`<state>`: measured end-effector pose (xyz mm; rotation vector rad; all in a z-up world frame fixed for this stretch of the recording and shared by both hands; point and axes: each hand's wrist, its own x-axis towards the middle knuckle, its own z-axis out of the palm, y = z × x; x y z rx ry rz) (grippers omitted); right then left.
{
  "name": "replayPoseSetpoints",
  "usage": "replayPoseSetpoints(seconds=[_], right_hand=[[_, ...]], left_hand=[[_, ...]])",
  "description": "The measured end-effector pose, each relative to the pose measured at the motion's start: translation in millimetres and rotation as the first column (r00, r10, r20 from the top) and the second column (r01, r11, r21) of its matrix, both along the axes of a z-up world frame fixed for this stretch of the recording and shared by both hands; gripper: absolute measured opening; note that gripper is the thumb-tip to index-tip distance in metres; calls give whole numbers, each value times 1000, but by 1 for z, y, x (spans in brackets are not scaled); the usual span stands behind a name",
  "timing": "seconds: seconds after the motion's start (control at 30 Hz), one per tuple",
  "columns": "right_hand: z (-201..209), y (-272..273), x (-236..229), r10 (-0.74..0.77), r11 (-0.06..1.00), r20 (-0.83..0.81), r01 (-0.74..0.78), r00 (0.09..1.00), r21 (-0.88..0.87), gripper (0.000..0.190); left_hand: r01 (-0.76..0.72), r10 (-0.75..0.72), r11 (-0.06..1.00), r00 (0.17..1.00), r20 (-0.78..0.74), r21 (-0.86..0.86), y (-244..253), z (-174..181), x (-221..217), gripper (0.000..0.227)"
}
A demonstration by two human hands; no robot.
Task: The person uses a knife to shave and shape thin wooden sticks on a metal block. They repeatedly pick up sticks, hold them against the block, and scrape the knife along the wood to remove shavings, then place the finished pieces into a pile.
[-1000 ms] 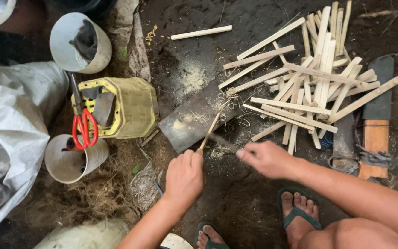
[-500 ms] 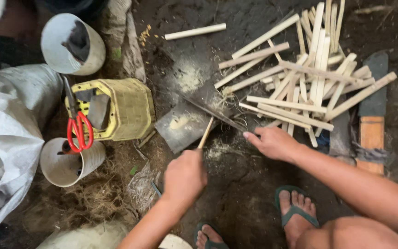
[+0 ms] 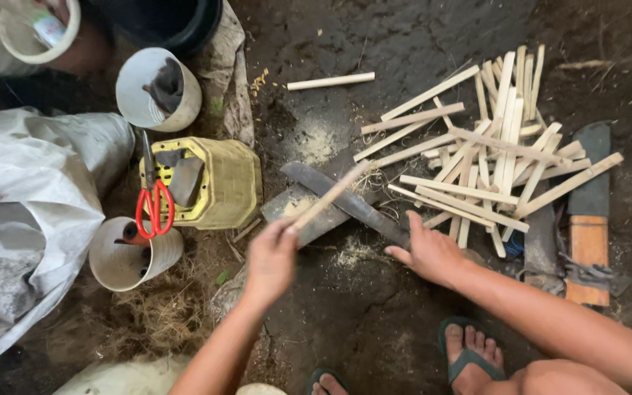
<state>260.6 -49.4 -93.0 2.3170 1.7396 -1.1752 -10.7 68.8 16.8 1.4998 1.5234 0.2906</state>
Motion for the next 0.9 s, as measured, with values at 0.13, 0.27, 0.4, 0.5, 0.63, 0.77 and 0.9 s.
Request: replayPoseSetpoints(seconds=[0.13, 0.27, 0.4, 0.5, 0.63, 0.77, 0.9], right_hand=[[-1, 0, 0, -26, 1000, -23, 26, 999, 3, 100], [0, 0, 2, -32, 999, -49, 33, 998, 22, 97], [2, -1, 6, -48, 998, -75, 45, 996, -39, 96], [1, 0, 6, -50, 999, -119, 52, 992, 8, 95], [-8, -3, 11, -71, 997, -137, 75, 988, 26, 94], [-19, -9, 14, -74, 992, -151, 89, 986, 91, 93], [-18, -18, 17, -3, 982, -222, 45, 975, 184, 87]], left_hand=[[104, -128, 960, 989, 77, 261, 27, -32, 29, 25], [169, -218, 829, 976, 29, 532, 109, -33, 48, 21], [228, 70, 757, 904, -422, 613, 161, -37, 64, 56], [430, -68, 777, 783, -618, 459, 144, -65, 87, 54], [511, -311, 767, 825, -472, 388, 114, -115, 141, 44], [581, -419, 737, 794, -440, 345, 105, -149, 205, 54], [610, -447, 732, 766, -462, 303, 121, -160, 254, 66]])
